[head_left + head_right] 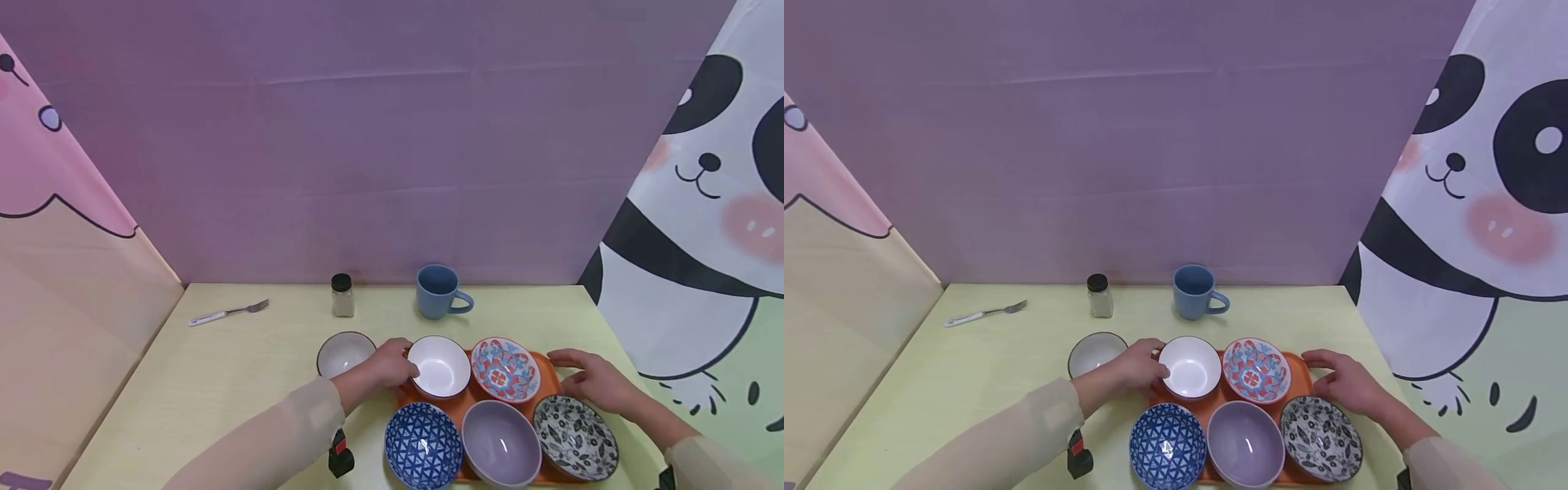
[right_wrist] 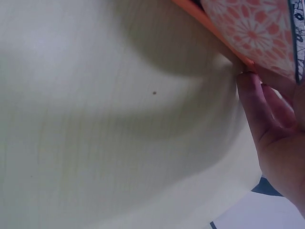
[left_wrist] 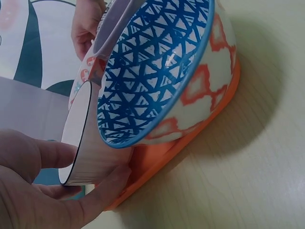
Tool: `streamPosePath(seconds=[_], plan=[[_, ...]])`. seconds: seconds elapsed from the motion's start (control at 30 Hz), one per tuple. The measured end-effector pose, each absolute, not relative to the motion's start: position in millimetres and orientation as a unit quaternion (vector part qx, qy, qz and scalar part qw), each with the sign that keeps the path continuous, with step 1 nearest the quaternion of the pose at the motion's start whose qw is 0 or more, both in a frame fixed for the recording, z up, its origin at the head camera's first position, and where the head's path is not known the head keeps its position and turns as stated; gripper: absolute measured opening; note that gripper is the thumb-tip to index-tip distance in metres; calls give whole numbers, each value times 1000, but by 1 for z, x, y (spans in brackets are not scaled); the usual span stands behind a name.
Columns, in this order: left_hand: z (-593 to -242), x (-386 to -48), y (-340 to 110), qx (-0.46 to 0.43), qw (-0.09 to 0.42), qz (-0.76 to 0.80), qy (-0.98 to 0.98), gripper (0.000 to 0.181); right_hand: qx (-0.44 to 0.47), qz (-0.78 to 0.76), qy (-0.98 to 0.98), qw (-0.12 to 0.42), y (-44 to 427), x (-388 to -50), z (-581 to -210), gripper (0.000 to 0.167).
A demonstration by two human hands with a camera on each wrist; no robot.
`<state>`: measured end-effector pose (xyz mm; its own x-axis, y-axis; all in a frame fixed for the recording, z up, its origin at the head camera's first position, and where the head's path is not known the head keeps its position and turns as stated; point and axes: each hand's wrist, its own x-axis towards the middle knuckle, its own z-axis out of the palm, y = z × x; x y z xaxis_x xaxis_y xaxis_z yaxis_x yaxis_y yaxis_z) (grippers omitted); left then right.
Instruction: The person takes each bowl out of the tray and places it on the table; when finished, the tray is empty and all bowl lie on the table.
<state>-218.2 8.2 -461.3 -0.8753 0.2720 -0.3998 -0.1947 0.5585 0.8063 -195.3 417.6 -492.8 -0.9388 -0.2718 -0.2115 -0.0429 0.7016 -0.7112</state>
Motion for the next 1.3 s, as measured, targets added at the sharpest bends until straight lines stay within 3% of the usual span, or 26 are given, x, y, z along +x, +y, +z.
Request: streamPosePath(seconds=[0.43, 0.83, 1.3], plan=[[-468, -215, 8, -25, 258, 547, 796, 58, -30, -416, 885, 208, 418, -202, -488, 55], [-467, -208, 9, -65, 231, 576, 781, 55, -14, -414, 885, 214, 420, -205, -492, 56], [-467, -203, 7, -35, 206, 577, 789, 48, -12, -424, 880, 212, 422, -207, -493, 58]])
